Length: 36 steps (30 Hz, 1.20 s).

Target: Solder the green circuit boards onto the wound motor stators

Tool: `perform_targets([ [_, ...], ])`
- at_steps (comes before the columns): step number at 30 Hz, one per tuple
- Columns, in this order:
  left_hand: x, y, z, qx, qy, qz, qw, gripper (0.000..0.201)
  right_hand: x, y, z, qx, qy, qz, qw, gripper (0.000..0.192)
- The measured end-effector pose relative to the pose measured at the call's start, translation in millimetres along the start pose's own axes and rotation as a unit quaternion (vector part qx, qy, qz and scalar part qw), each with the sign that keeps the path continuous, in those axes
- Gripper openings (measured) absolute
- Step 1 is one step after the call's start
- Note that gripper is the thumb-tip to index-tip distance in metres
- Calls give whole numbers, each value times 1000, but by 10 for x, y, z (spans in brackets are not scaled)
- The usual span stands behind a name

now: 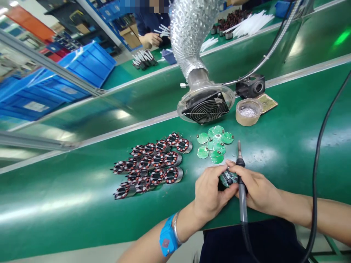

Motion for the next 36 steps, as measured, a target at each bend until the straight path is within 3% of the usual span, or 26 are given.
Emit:
perform_targets([
  [4,-160,-11,-33,-58,117,-98,987,70,51,4,-5,9,-3,43,999,49],
  [6,-260,-6,-46,-110,193,-166,961,60,69,2,-2,13,-5,51,999,47],
  [9,-385,30,-46,-147,261,-261,918,29,67,1,1,17,-5,47,999,43],
  [12,-450,80,-30,-111,273,-323,899,17,45,2,-9,21,1,37,999,40],
  [18,-331,225,-27,-12,250,-345,905,6,27,-2,-11,23,13,30,999,40],
  [21,-268,256,-61,2,233,-333,914,9,33,4,-4,23,17,24,999,40],
  [23,-256,228,-100,-23,222,-302,927,12,41,0,-6,23,16,25,999,40],
  [26,-299,136,-277,-47,157,-205,965,20,59,-25,-24,23,16,40,999,40],
  [29,-377,62,-634,17,-10,-76,997,28,70,-51,-59,33,26,55,998,45],
  [31,-445,68,-836,30,-133,-35,990,33,65,-50,-84,40,30,55,997,45],
  [33,-538,109,-948,-9,-223,-39,974,37,52,-33,-100,34,21,47,998,44],
  [36,-615,186,-990,-54,-274,-32,960,33,25,-16,-119,-1,-21,19,1000,50],
])
Point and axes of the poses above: each hand's wrist, its own y-axis away from the middle knuckle, its own z-axis out of the palm, x = y × z, the point moved 5 cm from there along -y, towards the middle knuckle, and after that the axes turned 10 degrees about x, right-handed, at the moved point
